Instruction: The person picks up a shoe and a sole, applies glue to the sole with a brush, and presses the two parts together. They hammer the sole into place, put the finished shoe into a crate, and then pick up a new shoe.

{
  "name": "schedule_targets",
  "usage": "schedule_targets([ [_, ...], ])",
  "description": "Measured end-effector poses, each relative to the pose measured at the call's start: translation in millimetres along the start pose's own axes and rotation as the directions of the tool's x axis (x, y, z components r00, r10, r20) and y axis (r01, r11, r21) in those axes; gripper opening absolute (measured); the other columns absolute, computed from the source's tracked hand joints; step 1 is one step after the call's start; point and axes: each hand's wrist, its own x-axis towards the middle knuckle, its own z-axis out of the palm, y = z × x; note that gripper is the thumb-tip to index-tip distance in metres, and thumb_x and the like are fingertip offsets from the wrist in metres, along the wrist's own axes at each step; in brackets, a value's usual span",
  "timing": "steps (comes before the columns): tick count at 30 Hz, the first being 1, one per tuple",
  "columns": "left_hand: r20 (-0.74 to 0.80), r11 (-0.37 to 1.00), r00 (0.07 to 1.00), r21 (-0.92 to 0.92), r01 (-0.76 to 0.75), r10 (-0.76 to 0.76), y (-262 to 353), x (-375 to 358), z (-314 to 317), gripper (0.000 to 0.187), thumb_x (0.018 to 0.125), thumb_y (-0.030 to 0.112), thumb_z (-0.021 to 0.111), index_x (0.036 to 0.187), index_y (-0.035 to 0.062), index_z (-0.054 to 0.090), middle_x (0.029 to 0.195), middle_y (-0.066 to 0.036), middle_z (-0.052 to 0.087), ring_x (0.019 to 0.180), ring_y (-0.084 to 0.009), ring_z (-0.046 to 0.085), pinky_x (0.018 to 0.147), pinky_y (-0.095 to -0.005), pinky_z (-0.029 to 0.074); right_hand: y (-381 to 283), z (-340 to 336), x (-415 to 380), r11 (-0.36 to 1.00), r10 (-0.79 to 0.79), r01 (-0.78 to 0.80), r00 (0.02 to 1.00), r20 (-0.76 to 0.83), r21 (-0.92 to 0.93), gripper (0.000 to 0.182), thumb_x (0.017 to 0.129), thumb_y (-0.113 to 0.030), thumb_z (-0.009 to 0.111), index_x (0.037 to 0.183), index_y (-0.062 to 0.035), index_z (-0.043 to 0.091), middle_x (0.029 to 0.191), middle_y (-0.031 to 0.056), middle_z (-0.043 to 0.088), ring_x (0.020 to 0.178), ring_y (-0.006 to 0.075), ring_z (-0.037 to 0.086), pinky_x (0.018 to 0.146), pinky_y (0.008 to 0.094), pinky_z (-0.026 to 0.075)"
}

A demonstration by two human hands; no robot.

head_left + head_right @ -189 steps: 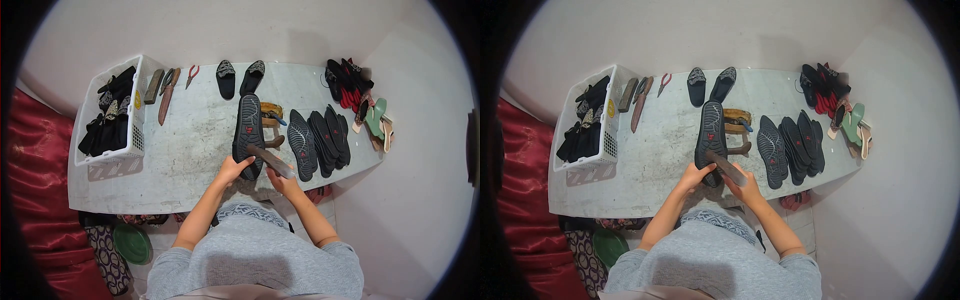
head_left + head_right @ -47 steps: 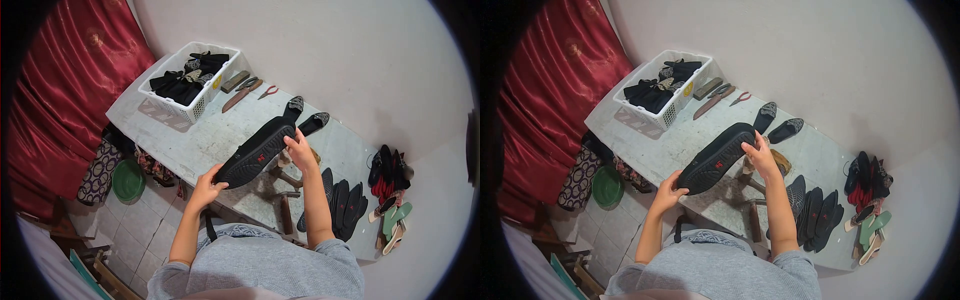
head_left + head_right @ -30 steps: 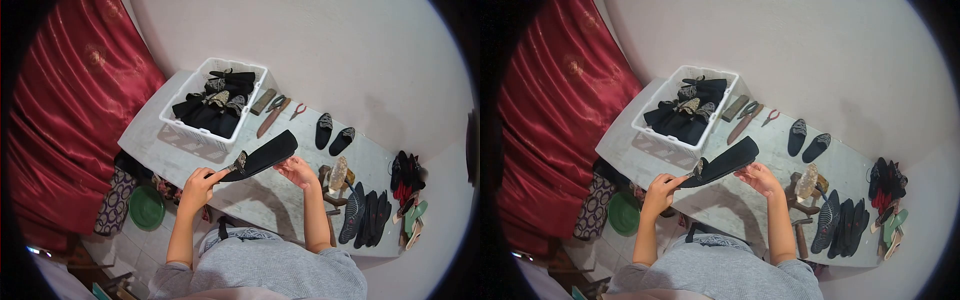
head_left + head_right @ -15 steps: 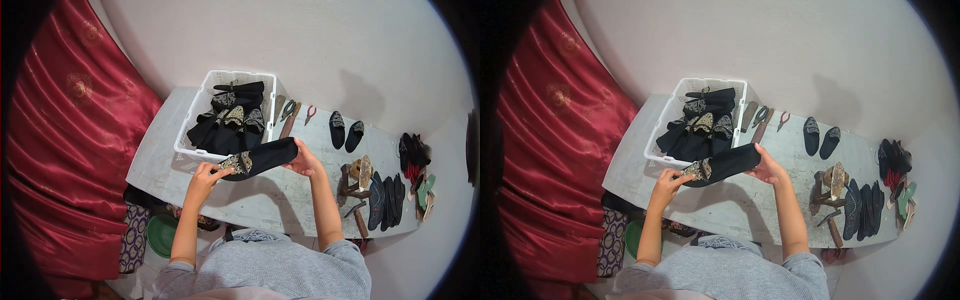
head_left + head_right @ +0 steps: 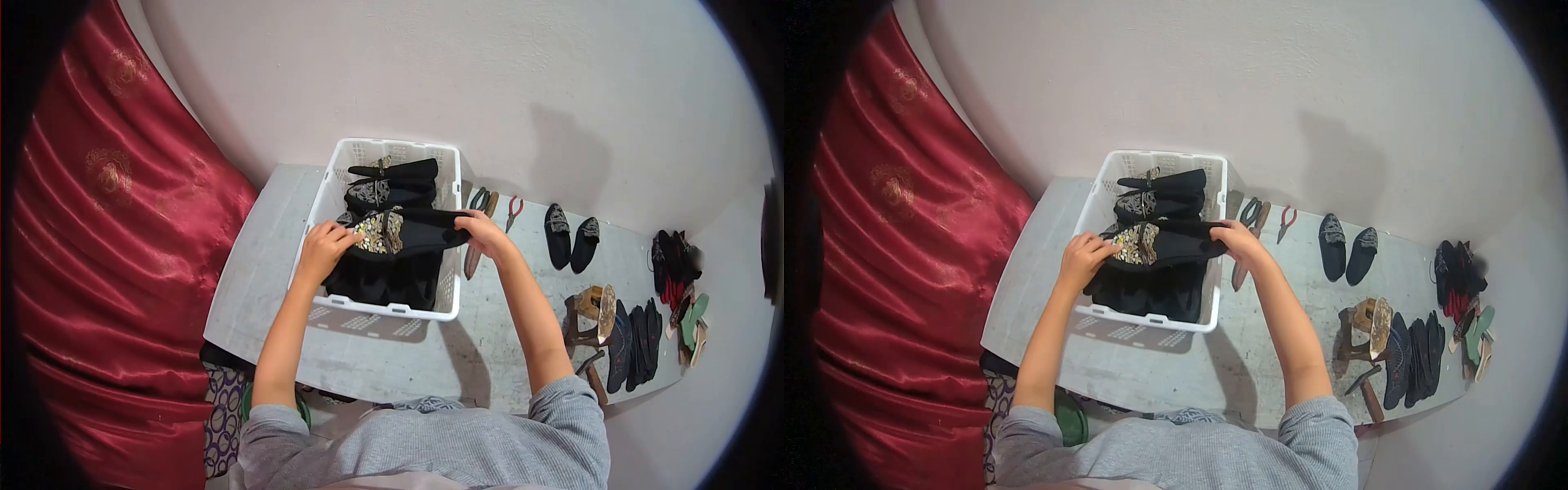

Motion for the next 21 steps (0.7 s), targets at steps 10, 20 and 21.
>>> schedule_targets([
  [10, 0.295, 0.964, 0.949, 0.200, -0.176, 0.112, -106.8, 40.6, 91.3, 0.015, 0.074, 0.013, 0.054, 0.087, 0.0160, 0.060, 0.079, 0.003, 0.056, 0.084, -0.0165, 0.053, 0.071, -0.0317, 0.042, 29.2, 22.8, 146.4, 0.834, -0.335, 0.143, 0.898, -0.284, -0.533, 0.036, 0.069, -0.015, 0.072, 0.104, -0.0130, 0.064, 0.097, 0.0150, 0.066, 0.092, 0.0297, 0.063, 0.079, 0.0361, 0.049],
  [20, 0.432, 0.973, 0.895, 0.135, -0.188, 0.113, -131.3, 38.8, 135.7, 0.011, 0.076, 0.014, 0.052, 0.085, 0.0170, 0.058, 0.084, 0.005, 0.058, 0.090, -0.0143, 0.054, 0.077, -0.0305, 0.043, 49.5, 27.6, 174.2, 0.757, -0.382, 0.092, 0.866, -0.324, -0.646, 0.040, 0.066, -0.017, 0.074, 0.103, -0.0118, 0.060, 0.094, 0.0165, 0.066, 0.092, 0.0338, 0.062, 0.080, 0.0397, 0.047],
  [21, 0.442, 0.968, 0.889, 0.143, -0.204, 0.122, -131.8, 38.2, 137.3, 0.011, 0.077, 0.014, 0.052, 0.085, 0.0173, 0.057, 0.084, 0.005, 0.057, 0.090, -0.0142, 0.054, 0.076, -0.0304, 0.043, 50.2, 28.8, 173.7, 0.759, -0.376, 0.088, 0.868, -0.324, -0.645, 0.040, 0.066, -0.017, 0.074, 0.103, -0.0118, 0.060, 0.094, 0.0165, 0.066, 0.092, 0.0338, 0.062, 0.080, 0.0397, 0.047],
])
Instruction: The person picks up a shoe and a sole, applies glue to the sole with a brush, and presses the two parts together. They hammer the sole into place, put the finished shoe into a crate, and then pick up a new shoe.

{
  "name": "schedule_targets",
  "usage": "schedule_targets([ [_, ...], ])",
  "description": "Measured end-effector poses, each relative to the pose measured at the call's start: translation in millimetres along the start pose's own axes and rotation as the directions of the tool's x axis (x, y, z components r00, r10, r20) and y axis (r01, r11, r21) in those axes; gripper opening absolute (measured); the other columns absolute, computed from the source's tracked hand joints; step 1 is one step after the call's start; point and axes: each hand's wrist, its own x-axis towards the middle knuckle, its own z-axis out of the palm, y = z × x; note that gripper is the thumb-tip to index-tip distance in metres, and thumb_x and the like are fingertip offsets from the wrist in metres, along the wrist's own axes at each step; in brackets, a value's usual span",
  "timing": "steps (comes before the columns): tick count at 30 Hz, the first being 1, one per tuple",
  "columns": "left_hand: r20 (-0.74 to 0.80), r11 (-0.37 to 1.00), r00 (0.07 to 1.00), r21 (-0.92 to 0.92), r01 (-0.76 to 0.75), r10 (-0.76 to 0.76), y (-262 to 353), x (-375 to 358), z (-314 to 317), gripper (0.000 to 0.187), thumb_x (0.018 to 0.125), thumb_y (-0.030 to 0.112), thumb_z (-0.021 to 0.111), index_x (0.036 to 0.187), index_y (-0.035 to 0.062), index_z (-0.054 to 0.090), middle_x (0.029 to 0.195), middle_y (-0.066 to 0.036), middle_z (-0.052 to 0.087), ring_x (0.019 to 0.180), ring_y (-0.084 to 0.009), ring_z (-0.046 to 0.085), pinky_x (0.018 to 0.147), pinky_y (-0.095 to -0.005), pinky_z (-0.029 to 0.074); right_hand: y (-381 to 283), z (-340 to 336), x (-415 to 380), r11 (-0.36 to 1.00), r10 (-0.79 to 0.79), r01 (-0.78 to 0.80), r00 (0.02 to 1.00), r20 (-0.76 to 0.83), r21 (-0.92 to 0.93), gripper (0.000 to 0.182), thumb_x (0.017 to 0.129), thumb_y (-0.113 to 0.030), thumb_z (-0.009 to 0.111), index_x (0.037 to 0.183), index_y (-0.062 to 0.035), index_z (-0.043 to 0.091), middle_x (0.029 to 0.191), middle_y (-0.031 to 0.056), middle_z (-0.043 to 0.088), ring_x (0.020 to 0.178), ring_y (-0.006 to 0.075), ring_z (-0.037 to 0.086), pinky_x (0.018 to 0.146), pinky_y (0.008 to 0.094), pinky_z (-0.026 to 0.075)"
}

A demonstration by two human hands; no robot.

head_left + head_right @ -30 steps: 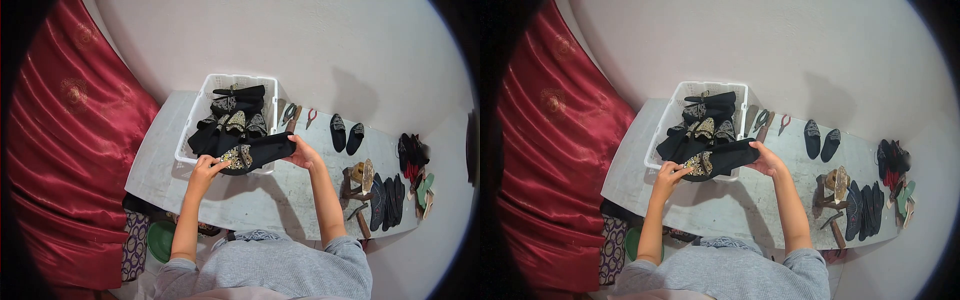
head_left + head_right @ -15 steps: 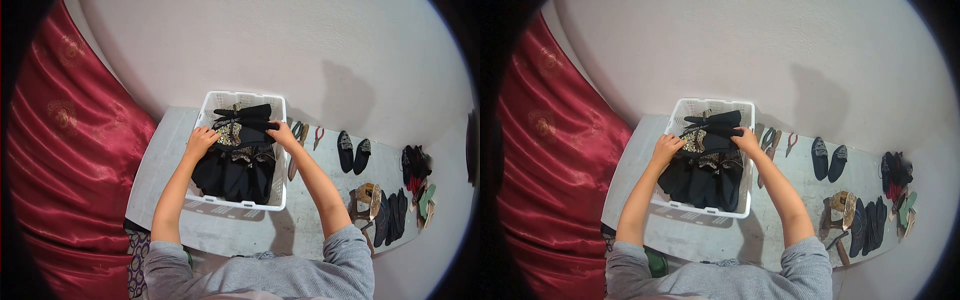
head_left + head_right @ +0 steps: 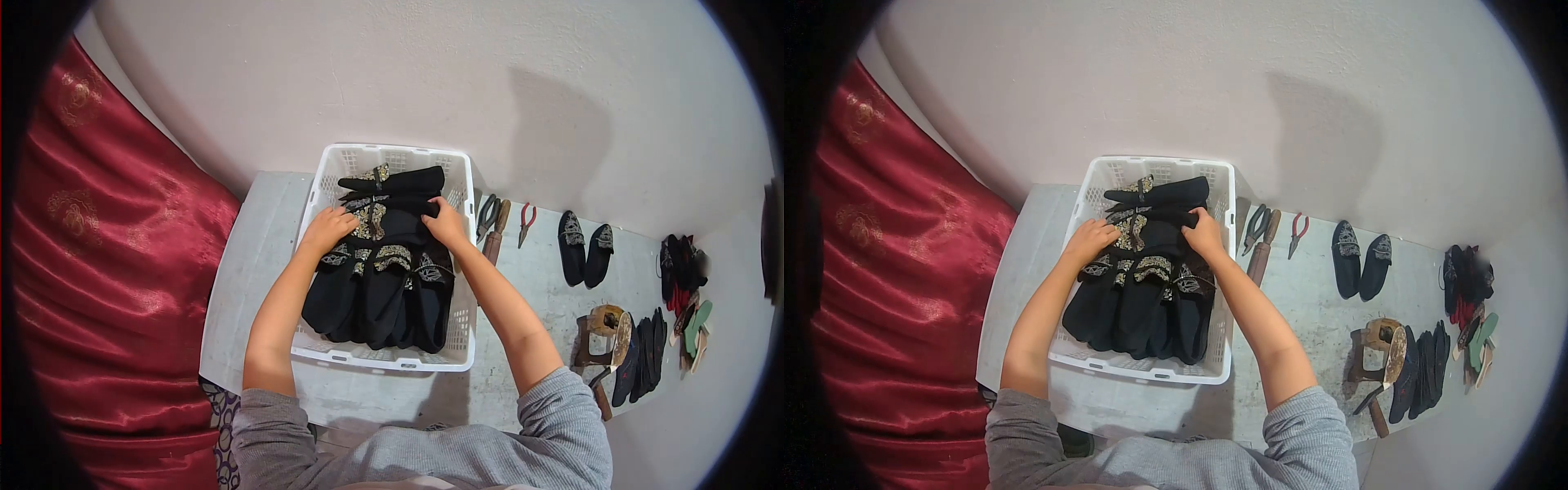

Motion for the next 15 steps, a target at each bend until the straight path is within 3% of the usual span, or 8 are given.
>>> schedule_targets([
  [3, 0.020, 0.999, 1.000, 0.028, -0.019, 0.019, 0.9, -1.4, 2.9, 0.011, 0.078, 0.013, 0.051, 0.087, 0.0178, 0.056, 0.085, 0.005, 0.057, 0.091, -0.0138, 0.055, 0.076, -0.0303, 0.043, 1.4, 3.9, -5.1, 0.997, -0.077, 0.077, 0.997, -0.002, -0.014, 0.042, 0.064, -0.017, 0.074, 0.102, -0.0084, 0.056, 0.098, 0.0219, 0.059, 0.095, 0.0379, 0.057, 0.082, 0.0417, 0.045],
  [5, 0.024, 0.998, 0.999, 0.057, -0.025, 0.024, 1.5, -1.3, 2.7, 0.012, 0.078, 0.013, 0.050, 0.088, 0.0181, 0.054, 0.085, 0.005, 0.057, 0.091, -0.0136, 0.055, 0.076, -0.0302, 0.043, 5.6, 8.8, -8.0, 0.946, -0.263, 0.219, 0.950, -0.168, -0.241, 0.046, 0.068, -0.022, 0.073, 0.107, -0.0086, 0.053, 0.105, 0.0237, 0.052, 0.097, 0.0380, 0.054, 0.085, 0.0401, 0.045],
  [6, 0.024, 0.998, 0.999, 0.058, -0.026, 0.025, 2.4, -1.3, 2.3, 0.012, 0.078, 0.013, 0.050, 0.088, 0.0181, 0.054, 0.085, 0.005, 0.057, 0.091, -0.0136, 0.055, 0.076, -0.0302, 0.043, 7.1, 8.9, -7.2, 0.946, -0.263, 0.219, 0.950, -0.169, -0.240, 0.046, 0.068, -0.022, 0.073, 0.107, -0.0086, 0.053, 0.105, 0.0237, 0.052, 0.097, 0.0380, 0.054, 0.085, 0.0401, 0.045],
  [9, 0.086, 0.998, 0.996, 0.055, 0.006, -0.010, 6.4, -0.5, -1.1, 0.014, 0.079, 0.013, 0.050, 0.092, 0.0178, 0.054, 0.085, 0.004, 0.057, 0.092, -0.0144, 0.055, 0.076, -0.0317, 0.043, 5.3, 0.8, -5.7, 0.963, -0.208, 0.185, 0.973, -0.105, -0.195, 0.049, 0.067, -0.025, 0.074, 0.108, -0.0087, 0.052, 0.107, 0.0240, 0.045, 0.098, 0.0389, 0.050, 0.088, 0.0415, 0.043],
  [11, 0.033, 0.997, 0.996, 0.021, 0.076, -0.077, 7.8, -3.0, -5.2, 0.024, 0.078, 0.010, 0.051, 0.100, 0.0169, 0.055, 0.088, 0.002, 0.056, 0.092, -0.0170, 0.054, 0.078, -0.0342, 0.041, -4.0, -9.8, -9.5, 0.991, -0.135, 0.134, 0.990, -0.039, -0.008, 0.057, 0.066, -0.026, 0.076, 0.111, -0.0053, 0.049, 0.110, 0.0269, 0.042, 0.103, 0.0402, 0.047, 0.089, 0.0413, 0.042],
  [15, -0.055, 0.986, 0.987, 0.060, 0.156, -0.153, 16.1, -14.3, -29.0, 0.027, 0.077, 0.011, 0.055, 0.103, 0.0161, 0.055, 0.088, 0.000, 0.056, 0.091, -0.0189, 0.054, 0.076, -0.0359, 0.041, -11.9, -37.8, -25.4, 0.986, -0.154, 0.153, 0.988, 0.005, 0.072, 0.054, 0.070, -0.028, 0.074, 0.112, -0.0043, 0.050, 0.109, 0.0252, 0.048, 0.102, 0.0374, 0.051, 0.089, 0.0404, 0.043],
])
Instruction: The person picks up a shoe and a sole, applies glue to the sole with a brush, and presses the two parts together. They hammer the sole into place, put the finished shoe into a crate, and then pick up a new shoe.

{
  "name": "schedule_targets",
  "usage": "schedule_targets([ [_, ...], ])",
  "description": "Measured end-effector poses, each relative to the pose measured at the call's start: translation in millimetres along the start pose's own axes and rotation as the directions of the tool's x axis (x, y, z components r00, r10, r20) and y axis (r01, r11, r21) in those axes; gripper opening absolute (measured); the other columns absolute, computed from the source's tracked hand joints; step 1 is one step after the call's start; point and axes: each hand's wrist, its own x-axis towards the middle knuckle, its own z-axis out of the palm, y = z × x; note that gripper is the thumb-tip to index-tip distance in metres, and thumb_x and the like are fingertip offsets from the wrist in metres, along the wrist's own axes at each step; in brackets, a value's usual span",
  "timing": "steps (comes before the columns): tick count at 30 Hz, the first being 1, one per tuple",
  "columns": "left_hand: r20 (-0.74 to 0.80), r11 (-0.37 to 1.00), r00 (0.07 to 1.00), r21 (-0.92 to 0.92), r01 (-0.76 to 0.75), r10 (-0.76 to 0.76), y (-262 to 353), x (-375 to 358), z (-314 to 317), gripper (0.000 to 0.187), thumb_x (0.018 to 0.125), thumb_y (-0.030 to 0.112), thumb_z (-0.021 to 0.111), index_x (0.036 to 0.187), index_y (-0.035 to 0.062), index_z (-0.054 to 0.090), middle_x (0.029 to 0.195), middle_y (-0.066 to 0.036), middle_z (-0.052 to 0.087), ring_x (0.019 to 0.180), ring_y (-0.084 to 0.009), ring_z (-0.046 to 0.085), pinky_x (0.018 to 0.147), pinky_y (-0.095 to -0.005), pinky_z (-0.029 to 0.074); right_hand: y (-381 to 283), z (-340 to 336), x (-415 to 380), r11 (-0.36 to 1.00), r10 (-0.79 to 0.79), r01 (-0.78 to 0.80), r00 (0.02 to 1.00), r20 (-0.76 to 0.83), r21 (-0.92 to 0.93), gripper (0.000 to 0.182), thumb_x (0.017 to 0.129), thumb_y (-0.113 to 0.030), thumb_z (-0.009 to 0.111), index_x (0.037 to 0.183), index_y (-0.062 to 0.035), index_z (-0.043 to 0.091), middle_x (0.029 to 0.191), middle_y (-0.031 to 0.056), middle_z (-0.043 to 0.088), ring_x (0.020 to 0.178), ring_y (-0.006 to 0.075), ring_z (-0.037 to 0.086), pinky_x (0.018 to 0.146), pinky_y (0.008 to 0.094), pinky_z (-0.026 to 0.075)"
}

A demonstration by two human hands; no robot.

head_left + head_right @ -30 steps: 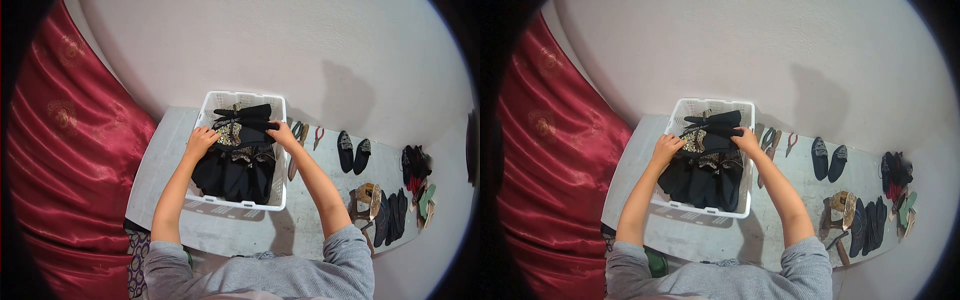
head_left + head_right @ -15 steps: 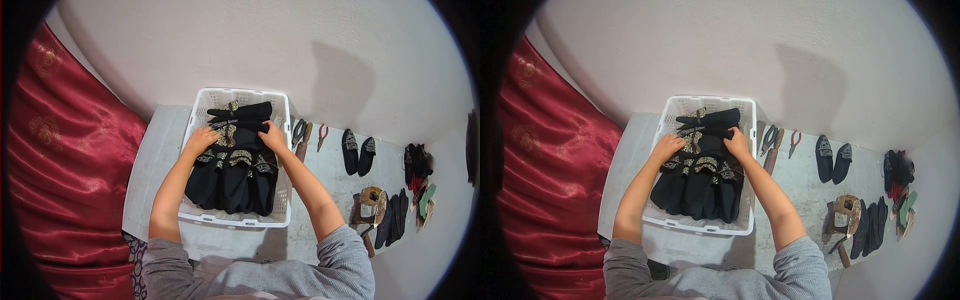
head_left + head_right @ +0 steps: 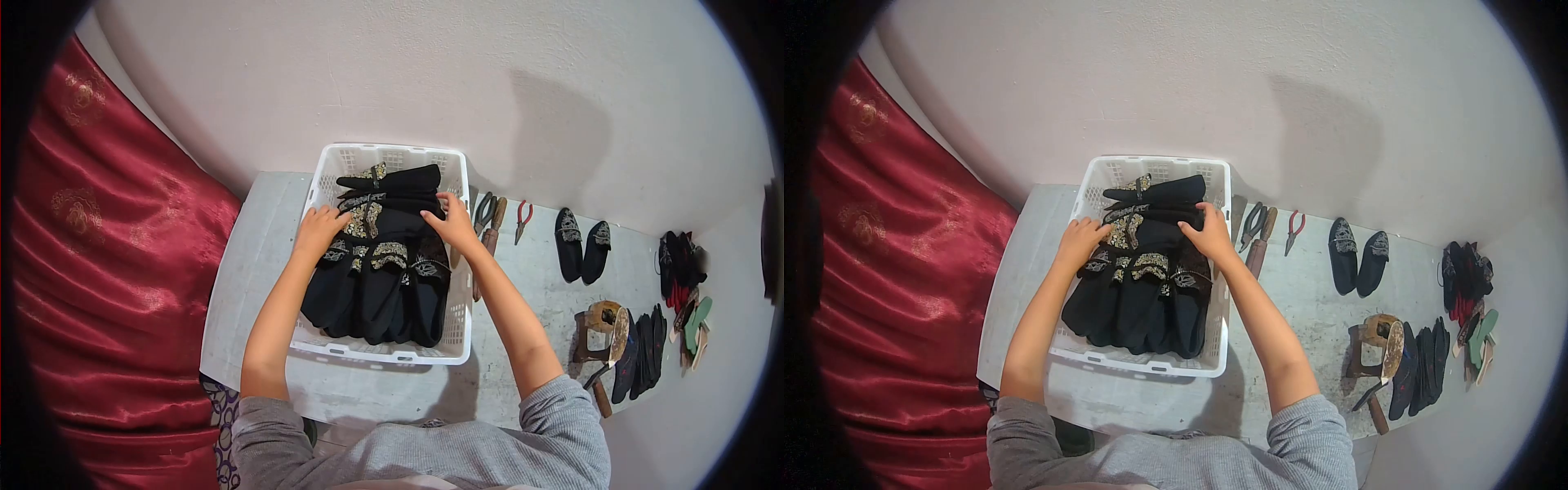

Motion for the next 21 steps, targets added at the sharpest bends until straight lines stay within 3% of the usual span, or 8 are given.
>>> schedule_targets([
  [2, 0.071, 0.979, 0.980, -0.080, 0.189, -0.184, 13.3, -5.6, -31.2, 0.027, 0.074, 0.014, 0.062, 0.101, 0.0152, 0.058, 0.086, -0.002, 0.057, 0.090, -0.0213, 0.054, 0.074, -0.0369, 0.041, -7.6, -16.4, -23.1, 0.987, -0.157, 0.159, 0.984, -0.081, 0.014, 0.045, 0.074, -0.025, 0.071, 0.109, -0.0052, 0.052, 0.105, 0.0207, 0.054, 0.100, 0.0349, 0.054, 0.087, 0.0391, 0.043],
  [5, 0.025, 0.947, 0.965, -0.187, 0.263, -0.263, 43.2, -20.0, -69.3, 0.022, 0.072, 0.015, 0.066, 0.093, 0.0128, 0.062, 0.083, -0.003, 0.058, 0.085, -0.0234, 0.054, 0.072, -0.0371, 0.041, -21.9, -42.3, -68.5, 0.962, -0.272, 0.267, 0.951, -0.146, -0.057, 0.034, 0.075, -0.020, 0.068, 0.104, -0.0060, 0.056, 0.102, 0.0176, 0.055, 0.098, 0.0339, 0.055, 0.086, 0.0388, 0.043],
  [11, -0.164, 0.847, 0.876, -0.386, 0.366, -0.453, 119.2, -52.5, -119.4, 0.007, 0.075, 0.015, 0.066, 0.077, 0.0092, 0.062, 0.072, -0.004, 0.059, 0.075, -0.0236, 0.055, 0.067, -0.0373, 0.040, -27.2, -80.1, -170.7, 0.965, -0.262, 0.253, 0.939, -0.223, -0.068, 0.015, 0.075, -0.009, 0.066, 0.088, -0.0045, 0.061, 0.087, 0.0127, 0.059, 0.087, 0.0299, 0.059, 0.077, 0.0355, 0.046],
  [13, -0.171, 0.806, 0.863, -0.479, 0.349, -0.476, 149.0, -63.6, -131.0, 0.009, 0.075, 0.017, 0.066, 0.075, 0.0097, 0.061, 0.070, -0.003, 0.058, 0.070, -0.0233, 0.054, 0.063, -0.0364, 0.038, -17.5, -93.8, -206.9, 0.986, -0.163, 0.166, 0.974, -0.158, 0.005, 0.013, 0.074, -0.008, 0.066, 0.085, -0.0044, 0.061, 0.085, 0.0123, 0.059, 0.084, 0.0286, 0.059, 0.075, 0.0342, 0.046],
  [21, -0.124, 0.677, 0.912, -0.710, 0.194, -0.392, 285.5, -84.5, -152.9, 0.009, 0.073, 0.015, 0.070, 0.074, 0.0093, 0.064, 0.067, -0.002, 0.060, 0.066, -0.0211, 0.055, 0.061, -0.0346, 0.040, 7.1, -174.9, -309.0, 0.988, -0.129, 0.100, 0.953, -0.275, -0.117, 0.009, 0.075, -0.005, 0.065, 0.083, -0.0046, 0.061, 0.085, 0.0112, 0.060, 0.084, 0.0279, 0.058, 0.074, 0.0342, 0.045],
])
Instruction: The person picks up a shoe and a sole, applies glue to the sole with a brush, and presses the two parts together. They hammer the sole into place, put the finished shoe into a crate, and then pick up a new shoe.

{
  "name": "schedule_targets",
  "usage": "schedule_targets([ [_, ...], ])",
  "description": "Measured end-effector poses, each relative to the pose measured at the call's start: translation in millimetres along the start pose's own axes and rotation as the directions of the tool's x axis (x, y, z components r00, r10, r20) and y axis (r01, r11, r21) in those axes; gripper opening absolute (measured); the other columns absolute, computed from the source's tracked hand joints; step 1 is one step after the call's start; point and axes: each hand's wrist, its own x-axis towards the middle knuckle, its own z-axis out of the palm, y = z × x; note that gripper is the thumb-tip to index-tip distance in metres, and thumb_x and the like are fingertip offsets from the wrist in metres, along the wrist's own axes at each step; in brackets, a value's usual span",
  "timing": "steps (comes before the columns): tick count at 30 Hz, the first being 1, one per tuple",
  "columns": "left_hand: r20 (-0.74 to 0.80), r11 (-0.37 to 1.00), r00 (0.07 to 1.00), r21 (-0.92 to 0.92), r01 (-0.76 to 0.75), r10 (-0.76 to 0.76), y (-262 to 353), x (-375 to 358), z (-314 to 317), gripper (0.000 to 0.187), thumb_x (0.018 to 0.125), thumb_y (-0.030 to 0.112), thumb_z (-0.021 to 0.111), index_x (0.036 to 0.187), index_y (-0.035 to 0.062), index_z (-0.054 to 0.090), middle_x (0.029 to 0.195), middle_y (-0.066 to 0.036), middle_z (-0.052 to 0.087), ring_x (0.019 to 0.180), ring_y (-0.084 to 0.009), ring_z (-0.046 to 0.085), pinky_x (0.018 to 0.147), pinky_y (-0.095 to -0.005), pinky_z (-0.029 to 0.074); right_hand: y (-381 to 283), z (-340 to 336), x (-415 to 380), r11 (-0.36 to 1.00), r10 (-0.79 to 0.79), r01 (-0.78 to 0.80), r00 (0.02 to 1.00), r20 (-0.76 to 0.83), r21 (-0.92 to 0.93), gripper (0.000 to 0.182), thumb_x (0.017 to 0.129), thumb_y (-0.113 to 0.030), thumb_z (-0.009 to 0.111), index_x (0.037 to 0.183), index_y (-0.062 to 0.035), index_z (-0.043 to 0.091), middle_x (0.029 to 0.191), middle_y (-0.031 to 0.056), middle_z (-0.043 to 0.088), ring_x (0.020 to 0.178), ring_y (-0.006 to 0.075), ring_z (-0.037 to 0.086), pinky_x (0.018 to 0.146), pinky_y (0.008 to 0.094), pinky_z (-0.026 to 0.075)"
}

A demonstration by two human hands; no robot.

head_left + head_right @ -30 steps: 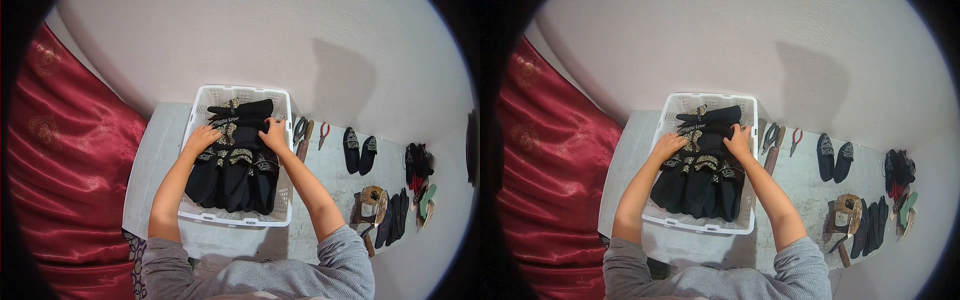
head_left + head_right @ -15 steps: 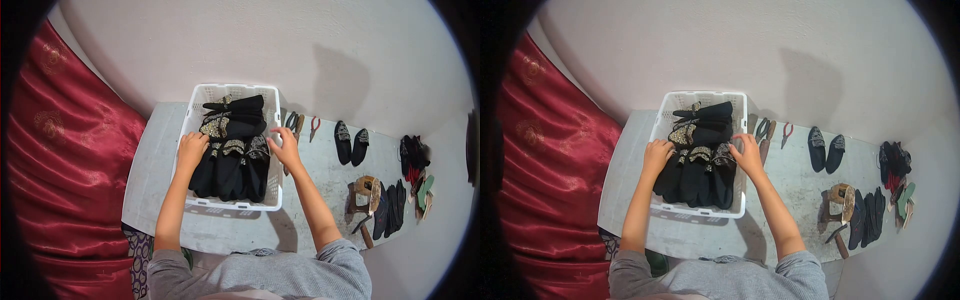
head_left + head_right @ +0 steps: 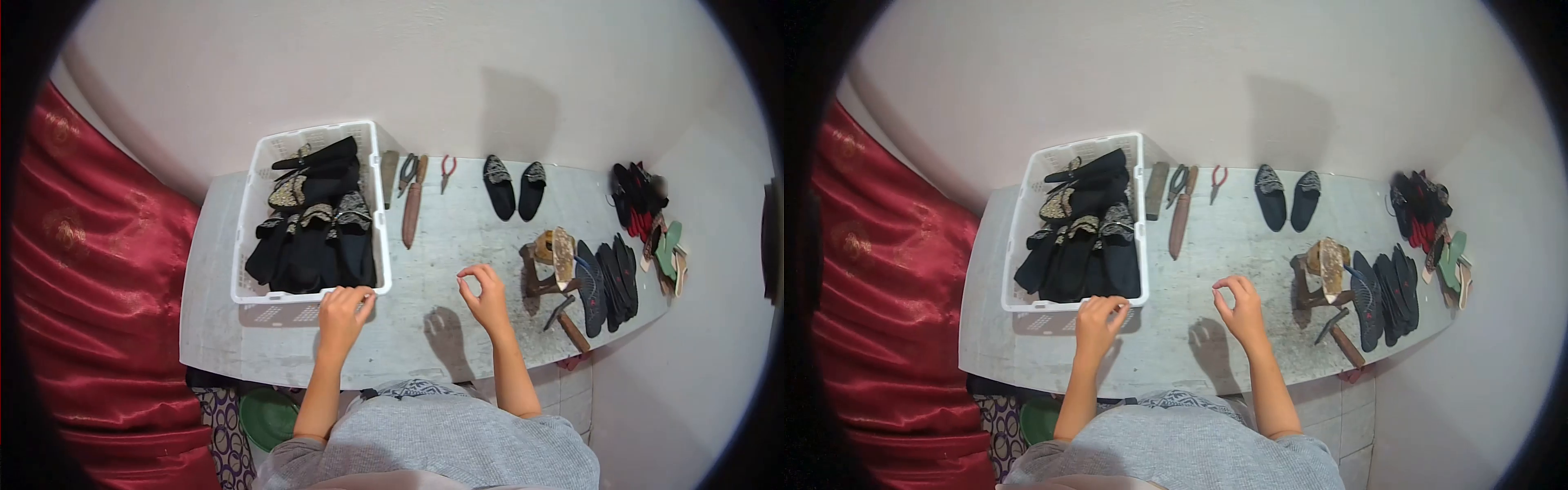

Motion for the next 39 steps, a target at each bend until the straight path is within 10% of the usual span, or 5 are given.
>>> schedule_targets([
  [21, 0.400, 0.954, 0.914, -0.294, 0.059, 0.067, 112.2, 110.5, 308.4, 0.019, 0.077, 0.017, 0.063, 0.092, 0.0077, 0.060, 0.088, -0.010, 0.061, 0.085, -0.0288, 0.058, 0.074, -0.0382, 0.047, 173.3, -148.9, 42.8, 0.988, -0.139, 0.129, 0.980, -0.143, -0.081, 0.010, 0.077, -0.004, 0.061, 0.086, -0.0024, 0.057, 0.077, 0.0114, 0.056, 0.074, 0.0280, 0.055, 0.066, 0.0368, 0.044],
  [30, 0.468, 0.992, 0.875, -0.029, -0.125, 0.124, 99.6, 167.5, 408.9, 0.056, 0.073, 0.018, 0.066, 0.125, 0.0174, 0.042, 0.135, -0.003, 0.041, 0.101, -0.0335, 0.056, 0.082, -0.0445, 0.049, 179.6, -147.3, 43.5, 0.978, -0.188, 0.168, 0.967, -0.173, -0.121, 0.014, 0.074, -0.002, 0.063, 0.085, -0.0028, 0.056, 0.077, 0.0117, 0.055, 0.073, 0.0293, 0.054, 0.066, 0.0371, 0.044],
  [32, 0.641, 0.988, 0.765, 0.150, -0.044, -0.063, 102.5, 170.1, 412.3, 0.060, 0.073, 0.017, 0.067, 0.127, 0.0143, 0.041, 0.141, -0.005, 0.035, 0.106, -0.0351, 0.055, 0.086, -0.0441, 0.047, 178.2, -148.9, 44.9, 0.979, -0.177, 0.154, 0.969, -0.174, -0.134, 0.015, 0.072, -0.001, 0.064, 0.085, -0.0029, 0.056, 0.076, 0.0108, 0.055, 0.072, 0.0280, 0.054, 0.066, 0.0365, 0.044],
  [39, 0.481, 0.964, 0.876, 0.233, -0.129, 0.001, 119.1, 152.5, 402.5, 0.024, 0.078, 0.022, 0.064, 0.099, 0.0112, 0.058, 0.102, -0.002, 0.056, 0.092, -0.0279, 0.056, 0.077, -0.0435, 0.046, 177.5, -149.0, 44.0, 0.981, -0.169, 0.149, 0.972, -0.165, -0.127, 0.016, 0.070, 0.000, 0.065, 0.084, -0.0025, 0.057, 0.075, 0.0102, 0.055, 0.071, 0.0271, 0.054, 0.065, 0.0356, 0.044],
])
